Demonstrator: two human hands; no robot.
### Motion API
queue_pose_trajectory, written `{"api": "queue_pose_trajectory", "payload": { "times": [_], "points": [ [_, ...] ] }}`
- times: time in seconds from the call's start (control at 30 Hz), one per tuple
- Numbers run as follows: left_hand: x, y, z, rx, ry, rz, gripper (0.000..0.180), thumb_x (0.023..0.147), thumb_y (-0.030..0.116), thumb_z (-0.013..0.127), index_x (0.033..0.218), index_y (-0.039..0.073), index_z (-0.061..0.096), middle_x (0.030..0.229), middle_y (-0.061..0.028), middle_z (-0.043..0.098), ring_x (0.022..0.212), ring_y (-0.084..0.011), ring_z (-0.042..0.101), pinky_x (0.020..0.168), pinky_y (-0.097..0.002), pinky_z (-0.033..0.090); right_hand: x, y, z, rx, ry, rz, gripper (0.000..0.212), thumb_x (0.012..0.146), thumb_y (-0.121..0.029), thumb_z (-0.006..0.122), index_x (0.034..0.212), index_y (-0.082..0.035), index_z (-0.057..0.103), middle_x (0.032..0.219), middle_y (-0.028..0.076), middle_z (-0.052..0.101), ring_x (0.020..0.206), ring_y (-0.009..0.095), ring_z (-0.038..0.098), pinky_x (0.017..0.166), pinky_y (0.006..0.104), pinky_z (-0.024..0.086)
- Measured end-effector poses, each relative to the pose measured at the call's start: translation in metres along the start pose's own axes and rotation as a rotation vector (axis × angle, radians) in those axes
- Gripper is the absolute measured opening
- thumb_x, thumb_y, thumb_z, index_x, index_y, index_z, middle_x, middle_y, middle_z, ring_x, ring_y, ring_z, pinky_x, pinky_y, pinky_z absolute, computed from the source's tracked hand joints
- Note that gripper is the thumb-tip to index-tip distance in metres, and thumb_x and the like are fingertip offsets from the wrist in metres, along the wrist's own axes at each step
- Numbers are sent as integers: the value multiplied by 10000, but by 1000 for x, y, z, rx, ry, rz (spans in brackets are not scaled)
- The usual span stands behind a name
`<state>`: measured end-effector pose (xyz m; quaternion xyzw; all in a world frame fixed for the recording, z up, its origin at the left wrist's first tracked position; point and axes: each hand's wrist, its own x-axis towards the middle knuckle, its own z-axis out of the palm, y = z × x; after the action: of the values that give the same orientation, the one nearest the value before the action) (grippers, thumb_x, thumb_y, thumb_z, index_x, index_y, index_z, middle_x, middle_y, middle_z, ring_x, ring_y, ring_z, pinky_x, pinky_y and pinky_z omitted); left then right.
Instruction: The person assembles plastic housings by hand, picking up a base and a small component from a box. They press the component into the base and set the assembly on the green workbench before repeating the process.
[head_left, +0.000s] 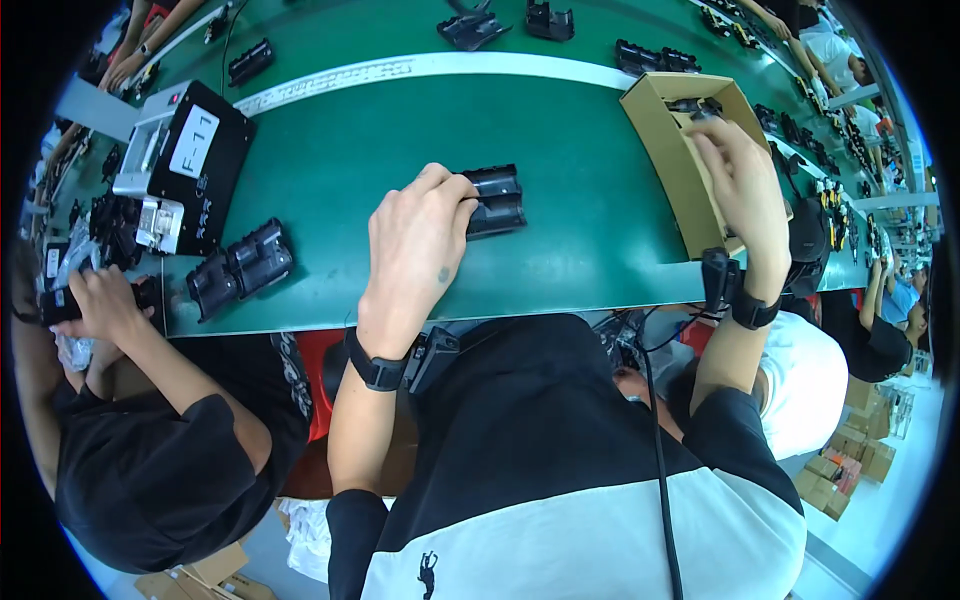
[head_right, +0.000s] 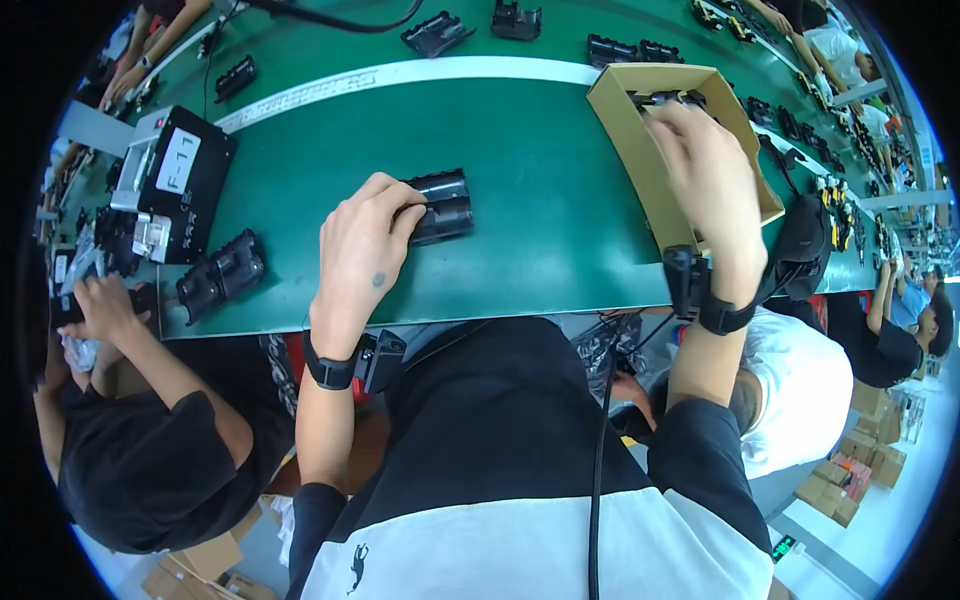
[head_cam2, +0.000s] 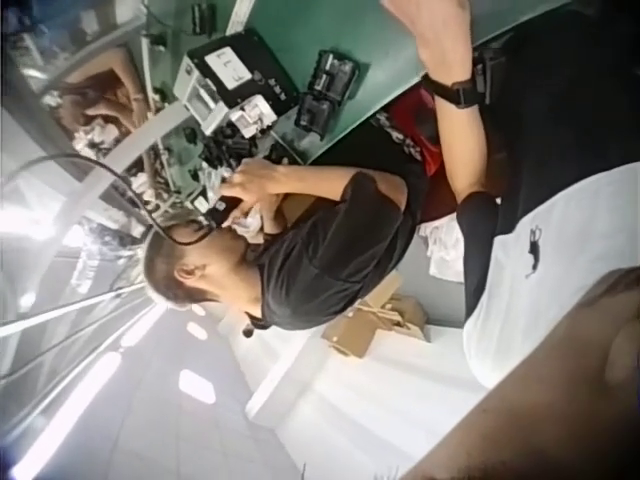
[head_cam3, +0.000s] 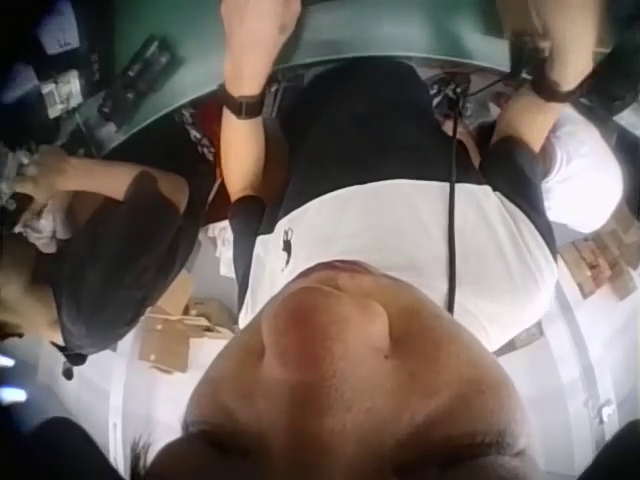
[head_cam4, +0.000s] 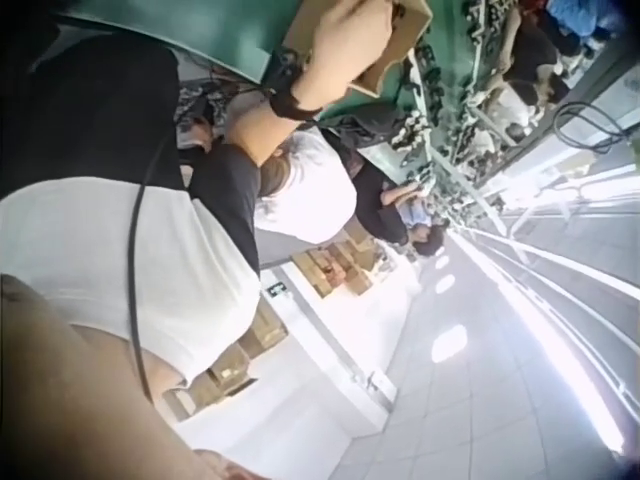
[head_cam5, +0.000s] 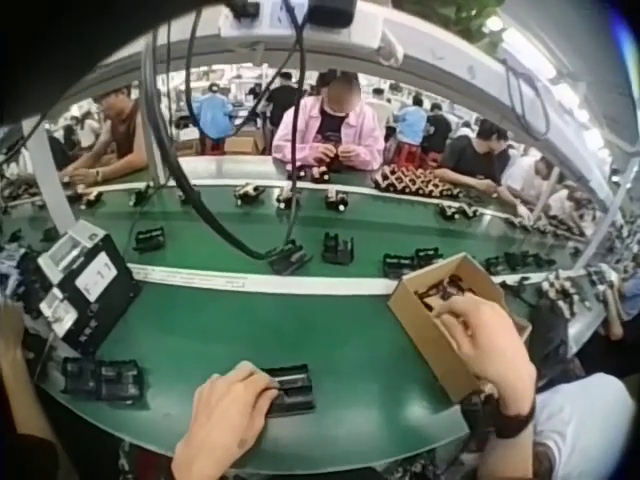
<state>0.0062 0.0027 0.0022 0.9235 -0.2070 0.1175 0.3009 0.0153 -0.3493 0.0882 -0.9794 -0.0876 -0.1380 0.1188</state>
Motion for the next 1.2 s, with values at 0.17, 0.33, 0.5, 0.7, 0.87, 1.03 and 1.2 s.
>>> {"api": "queue_pose_trajectory", "payload": {
  "times": [0.17,0.33,0.5,0.7,0.87,1.03,1.2],
  "points": [
    [62,-32,10,90,-2,-188,188,990,121,714,1150,25,735,1089,-132,727,1009,-414,718,830,-504,577,-33,71,13,-250,-256,388,298,941,-231,765,1148,-16,763,988,157,792,903,324,779,829,412,606],
    [87,-51,-10,49,373,-59,344,1021,130,682,1353,42,677,1272,-184,724,1115,-451,707,920,-505,585,-55,82,4,-277,-393,269,264,867,-195,806,1067,-28,768,930,164,790,850,323,786,807,419,623],
    [34,-26,-62,177,287,-138,387,1037,166,683,1404,45,674,1384,-197,698,1232,-437,678,1033,-493,545,-58,107,8,-221,-616,404,229,841,-144,809,1031,-26,762,889,159,783,824,341,777,792,427,619],
    [-62,-53,-108,528,83,-416,387,1010,188,726,1369,47,694,1347,-175,707,1214,-411,682,1029,-476,539,-58,126,19,-151,-478,183,169,861,-102,777,1012,-31,747,809,136,762,765,344,749,739,422,597],
    [-86,-55,-103,432,25,-538,406,967,106,754,1360,31,687,1299,-159,706,1167,-395,692,993,-446,548,-9,68,-5,27,-557,298,218,902,-180,774,1057,-30,741,885,160,778,862,374,758,778,451,598],
    [-63,-40,-76,268,5,-527,423,927,35,775,1341,17,687,1238,-153,706,1093,-367,696,956,-434,548,40,39,-23,-477,-532,132,306,928,-306,793,1110,-60,781,979,155,802,958,360,775,878,459,613],
    [-41,-7,-40,96,-13,-323,436,907,26,794,1331,13,692,1224,-143,708,1083,-327,691,967,-414,537,86,81,29,-512,-536,157,297,919,-323,803,1082,-76,783,1007,160,801,999,373,769,893,462,612]
  ]
}}
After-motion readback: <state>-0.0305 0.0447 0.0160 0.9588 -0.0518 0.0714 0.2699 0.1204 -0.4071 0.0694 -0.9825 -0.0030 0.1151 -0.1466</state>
